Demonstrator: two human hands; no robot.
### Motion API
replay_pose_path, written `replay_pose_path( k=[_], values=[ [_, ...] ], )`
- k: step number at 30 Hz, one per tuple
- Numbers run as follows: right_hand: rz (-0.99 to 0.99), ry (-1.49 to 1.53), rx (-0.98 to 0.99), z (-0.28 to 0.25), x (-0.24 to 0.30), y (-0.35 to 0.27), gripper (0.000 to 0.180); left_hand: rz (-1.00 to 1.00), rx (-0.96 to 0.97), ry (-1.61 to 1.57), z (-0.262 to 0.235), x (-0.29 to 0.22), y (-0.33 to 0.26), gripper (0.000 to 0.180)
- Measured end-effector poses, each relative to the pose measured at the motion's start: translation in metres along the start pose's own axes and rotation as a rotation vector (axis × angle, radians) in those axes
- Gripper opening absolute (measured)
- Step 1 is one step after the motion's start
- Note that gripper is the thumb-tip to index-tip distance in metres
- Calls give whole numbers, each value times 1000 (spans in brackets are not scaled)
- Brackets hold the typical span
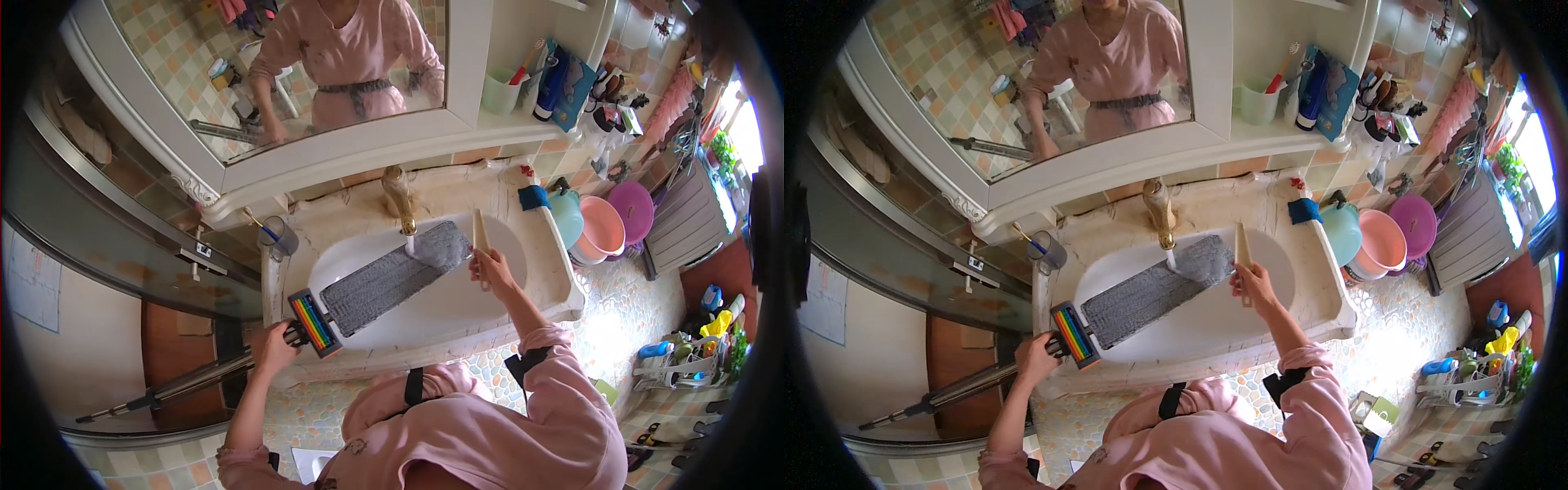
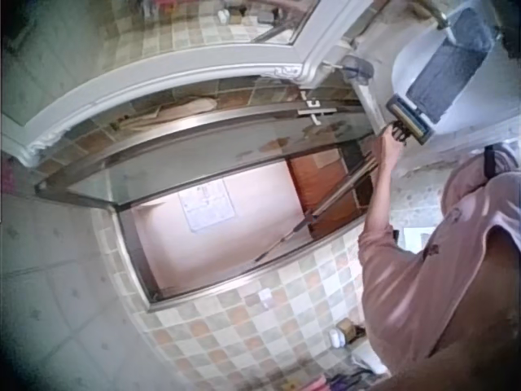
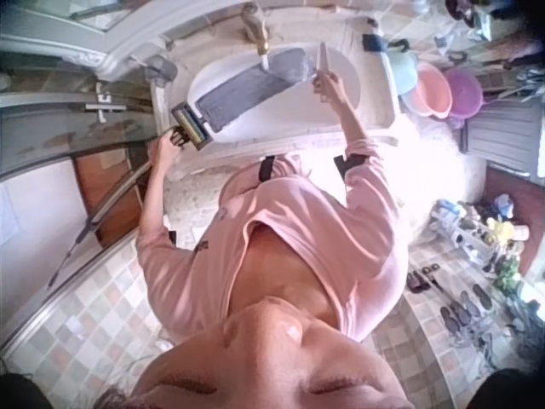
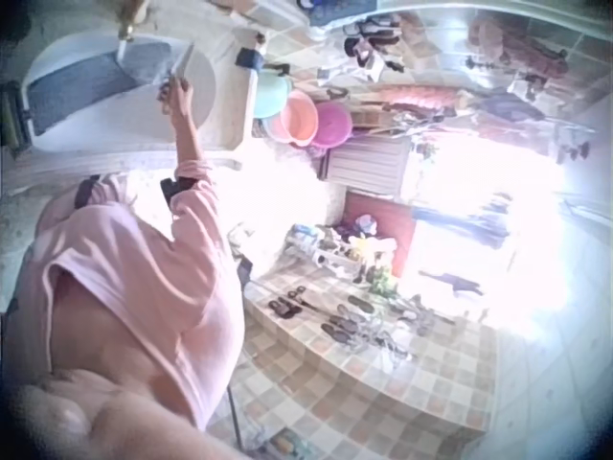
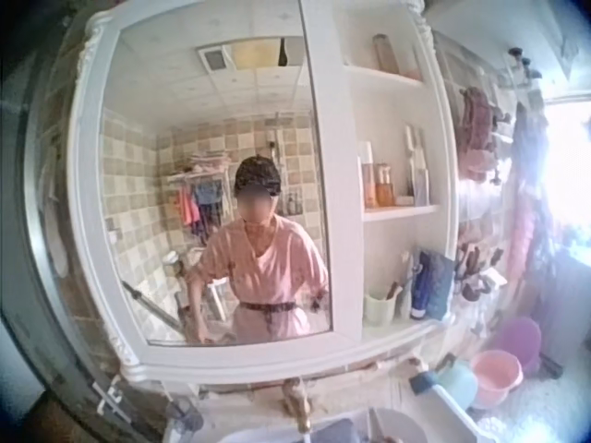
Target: Mops the floor of a hallway and bedroom, then cleans the mop head in a bathroom sink.
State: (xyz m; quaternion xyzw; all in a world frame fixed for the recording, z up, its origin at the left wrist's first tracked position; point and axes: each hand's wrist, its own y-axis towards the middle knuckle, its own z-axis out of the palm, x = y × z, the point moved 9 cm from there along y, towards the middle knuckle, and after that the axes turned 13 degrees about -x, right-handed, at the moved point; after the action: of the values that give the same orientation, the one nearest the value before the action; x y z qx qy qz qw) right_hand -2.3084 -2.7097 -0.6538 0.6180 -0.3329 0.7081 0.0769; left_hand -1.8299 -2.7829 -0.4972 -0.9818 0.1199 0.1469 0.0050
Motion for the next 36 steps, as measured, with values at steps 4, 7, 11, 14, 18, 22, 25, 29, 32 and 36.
replay_pose_path(
  k=[4, 7, 11, 14, 18, 22, 25, 29, 32, 36],
  values=[
    [240, 485, 135, 77, 21, -1, 24, -15, 94, -26, 54, -4, 9, 57],
    [296, 612, 219, 133, 22, 13, 24, 70, 119, -64, 92, -6, 15, 55],
    [387, 792, 253, 184, 7, 29, 23, 155, 117, -117, 104, -29, 24, 56],
    [378, 867, 289, 204, 10, 31, 21, 164, 78, -163, 115, -28, 32, 57],
    [354, 807, 320, 204, 8, 45, 17, 153, 45, -193, 135, -26, 45, 55],
    [401, 713, 319, 197, 5, 46, 17, 104, 26, -98, 150, -22, 61, 54],
    [478, 647, 297, 192, 0, 36, 20, 59, 59, -81, 161, -14, 70, 57],
    [480, 680, 274, 178, 7, 24, 27, 45, 259, 4, 156, -23, 81, 72],
    [448, 699, 279, 167, 9, 27, 30, 175, 58, 18, 114, -58, 106, 64],
    [490, 764, 283, 167, 12, 20, 30, 131, -137, -556, 83, -124, 140, 42]
  ],
)
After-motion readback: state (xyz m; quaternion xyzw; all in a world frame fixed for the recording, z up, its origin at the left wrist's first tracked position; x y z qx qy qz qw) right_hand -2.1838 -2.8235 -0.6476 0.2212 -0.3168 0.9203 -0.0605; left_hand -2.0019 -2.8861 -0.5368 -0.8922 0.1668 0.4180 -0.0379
